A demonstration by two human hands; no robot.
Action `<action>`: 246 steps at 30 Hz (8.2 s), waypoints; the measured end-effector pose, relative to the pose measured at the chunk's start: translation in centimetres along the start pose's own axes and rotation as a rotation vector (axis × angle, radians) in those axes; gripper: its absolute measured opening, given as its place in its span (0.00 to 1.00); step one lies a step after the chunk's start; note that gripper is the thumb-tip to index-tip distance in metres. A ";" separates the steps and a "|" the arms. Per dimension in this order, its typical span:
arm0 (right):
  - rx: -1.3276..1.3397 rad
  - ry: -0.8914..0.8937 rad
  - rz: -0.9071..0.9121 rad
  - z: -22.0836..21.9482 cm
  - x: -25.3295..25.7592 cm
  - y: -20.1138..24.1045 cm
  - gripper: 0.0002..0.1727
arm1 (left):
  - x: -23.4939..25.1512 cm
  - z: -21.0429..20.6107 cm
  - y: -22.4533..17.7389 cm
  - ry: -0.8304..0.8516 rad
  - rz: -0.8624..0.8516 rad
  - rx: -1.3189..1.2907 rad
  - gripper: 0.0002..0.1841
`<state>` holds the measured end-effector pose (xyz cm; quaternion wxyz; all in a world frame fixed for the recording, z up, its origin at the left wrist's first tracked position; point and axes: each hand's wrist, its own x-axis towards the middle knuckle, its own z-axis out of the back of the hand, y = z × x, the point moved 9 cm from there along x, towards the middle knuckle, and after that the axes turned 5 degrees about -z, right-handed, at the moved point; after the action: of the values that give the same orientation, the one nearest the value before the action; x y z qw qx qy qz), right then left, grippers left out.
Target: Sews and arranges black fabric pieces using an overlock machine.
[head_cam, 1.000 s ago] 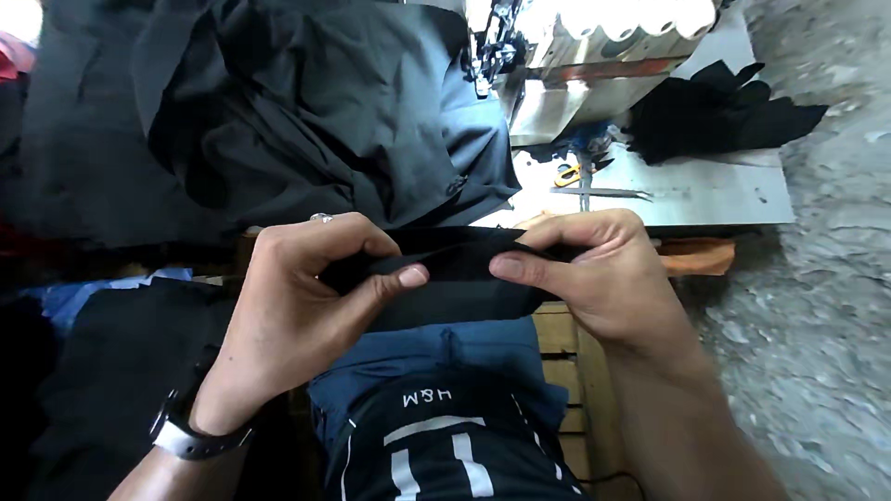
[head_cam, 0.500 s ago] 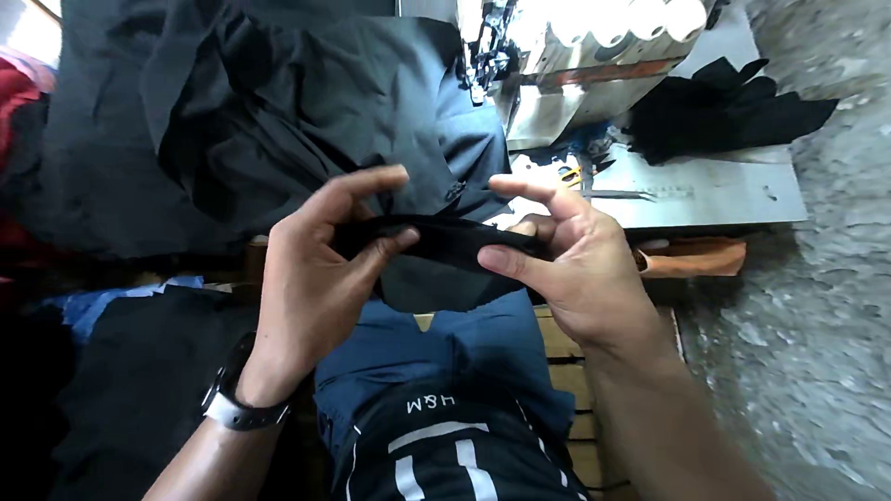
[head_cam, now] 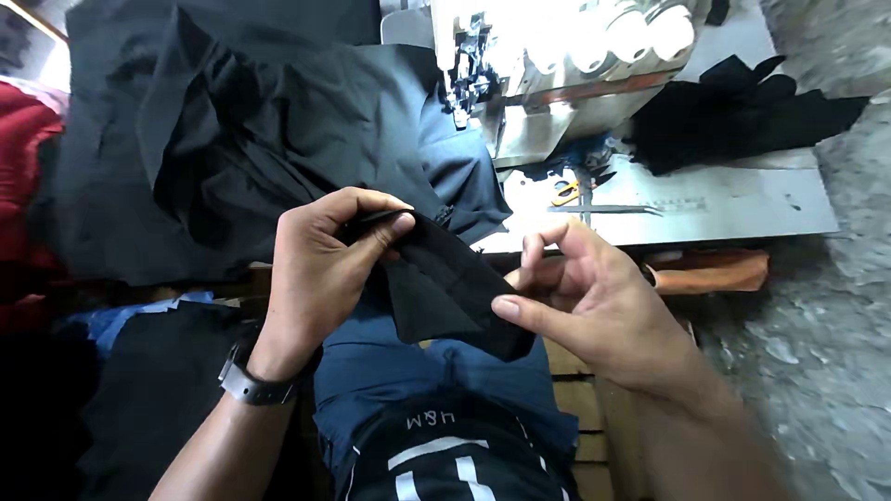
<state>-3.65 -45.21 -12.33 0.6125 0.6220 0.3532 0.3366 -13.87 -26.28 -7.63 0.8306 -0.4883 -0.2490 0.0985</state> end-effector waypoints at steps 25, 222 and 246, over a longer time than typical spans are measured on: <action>0.111 -0.338 0.076 0.8 2.9 -1.3 0.11 | 0.8 -1.1 -1.2 -0.122 -0.212 0.055 0.08; -0.146 -0.415 -0.108 0.5 -1.2 -3.1 0.10 | -0.5 -8.6 4.3 -0.104 0.499 -0.859 0.25; -0.530 -0.278 0.389 -3.0 -3.1 2.4 0.20 | -3.4 -7.5 3.8 -0.130 0.348 -0.858 0.31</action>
<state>-7.73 -46.30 -9.81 0.7192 0.5369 0.0421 0.4390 -12.62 -31.46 -14.93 0.5074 -0.8150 -0.2331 0.1549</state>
